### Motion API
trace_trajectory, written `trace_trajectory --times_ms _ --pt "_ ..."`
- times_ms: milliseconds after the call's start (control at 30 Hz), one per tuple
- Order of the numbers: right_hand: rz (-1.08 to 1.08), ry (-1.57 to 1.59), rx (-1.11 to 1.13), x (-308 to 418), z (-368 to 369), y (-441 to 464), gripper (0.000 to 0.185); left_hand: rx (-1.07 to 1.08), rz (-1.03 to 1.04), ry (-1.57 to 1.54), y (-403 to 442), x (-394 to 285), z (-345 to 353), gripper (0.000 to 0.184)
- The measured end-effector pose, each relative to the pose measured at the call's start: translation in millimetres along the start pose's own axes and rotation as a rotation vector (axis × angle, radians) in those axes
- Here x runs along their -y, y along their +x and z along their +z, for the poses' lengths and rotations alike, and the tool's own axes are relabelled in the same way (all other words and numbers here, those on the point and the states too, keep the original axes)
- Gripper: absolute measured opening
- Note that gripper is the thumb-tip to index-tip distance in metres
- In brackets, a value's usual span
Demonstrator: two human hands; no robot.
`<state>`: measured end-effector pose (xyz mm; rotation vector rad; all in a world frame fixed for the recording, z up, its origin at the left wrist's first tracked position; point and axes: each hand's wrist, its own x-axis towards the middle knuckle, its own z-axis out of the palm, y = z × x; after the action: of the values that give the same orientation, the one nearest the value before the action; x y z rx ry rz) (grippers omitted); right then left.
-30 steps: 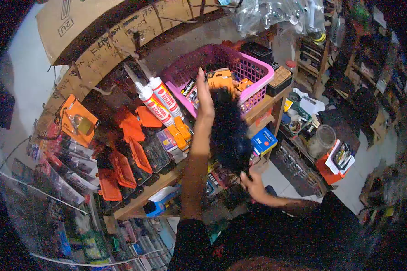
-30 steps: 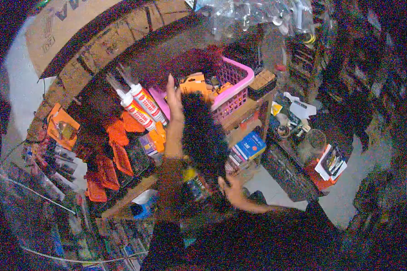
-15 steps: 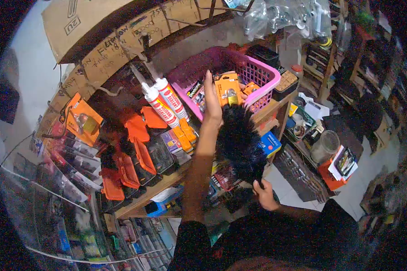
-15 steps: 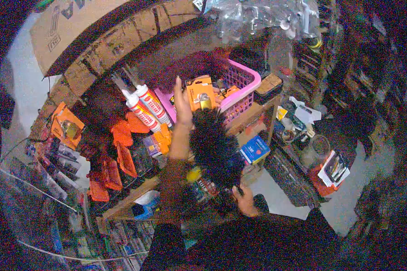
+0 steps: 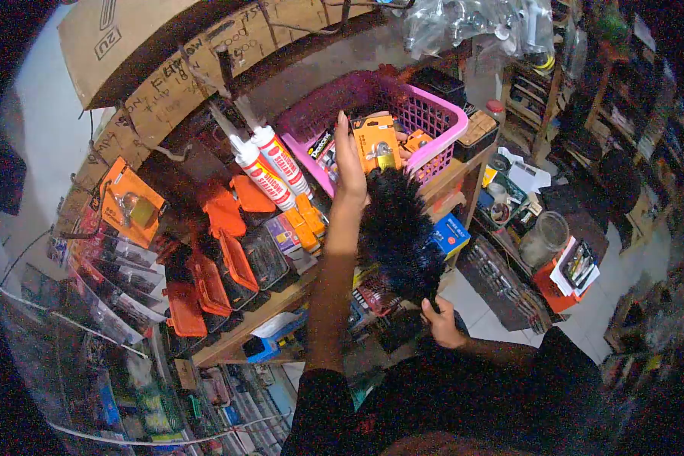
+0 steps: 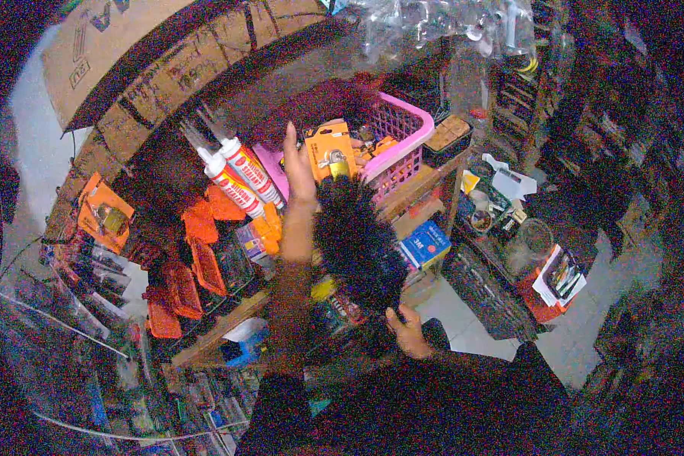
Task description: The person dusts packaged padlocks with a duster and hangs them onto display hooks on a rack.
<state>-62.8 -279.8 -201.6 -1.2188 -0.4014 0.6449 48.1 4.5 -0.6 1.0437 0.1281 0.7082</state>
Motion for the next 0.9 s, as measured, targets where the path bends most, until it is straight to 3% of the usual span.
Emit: trace_trajectory --times_ms 100,133,300,467,567,700,800,900 --pt "-0.084 -0.126 0.011 -3.1 -1.8 -2.4 0.027 0.217 -0.117 -0.018 -44.1 -32.5 42.0 0.074" --pt "-0.074 -0.106 -0.002 -7.2 -1.4 -4.1 0.027 0.267 -0.096 0.053 -31.2 -23.9 30.0 0.082" --pt "-0.028 -0.057 -0.078 -36.6 -9.3 -4.2 0.030 0.208 -0.139 -0.077 -43.4 -29.9 45.4 0.075" --pt "-0.091 -0.197 -0.129 -2.1 -2.5 16.4 0.033 0.143 -0.079 -0.015 -44.3 -30.8 48.5 0.069" --pt "-0.063 -0.107 -0.042 26.8 -2.8 27.3 0.030 0.042 -0.010 0.020 -51.6 -37.0 59.2 0.067" --pt "-0.114 -0.173 -0.003 11.5 -9.2 20.1 0.029 0.125 -0.129 0.010 -41.1 -26.5 41.3 0.073" --pt "-0.190 -0.211 -0.134 -5.9 -8.7 17.8 0.031 0.155 -0.079 0.052 -44.9 -24.9 47.1 0.076" --pt "-0.174 -0.220 -0.102 -2.6 -10.7 22.5 0.031 0.173 -0.025 0.067 -44.7 -22.3 45.3 0.076"
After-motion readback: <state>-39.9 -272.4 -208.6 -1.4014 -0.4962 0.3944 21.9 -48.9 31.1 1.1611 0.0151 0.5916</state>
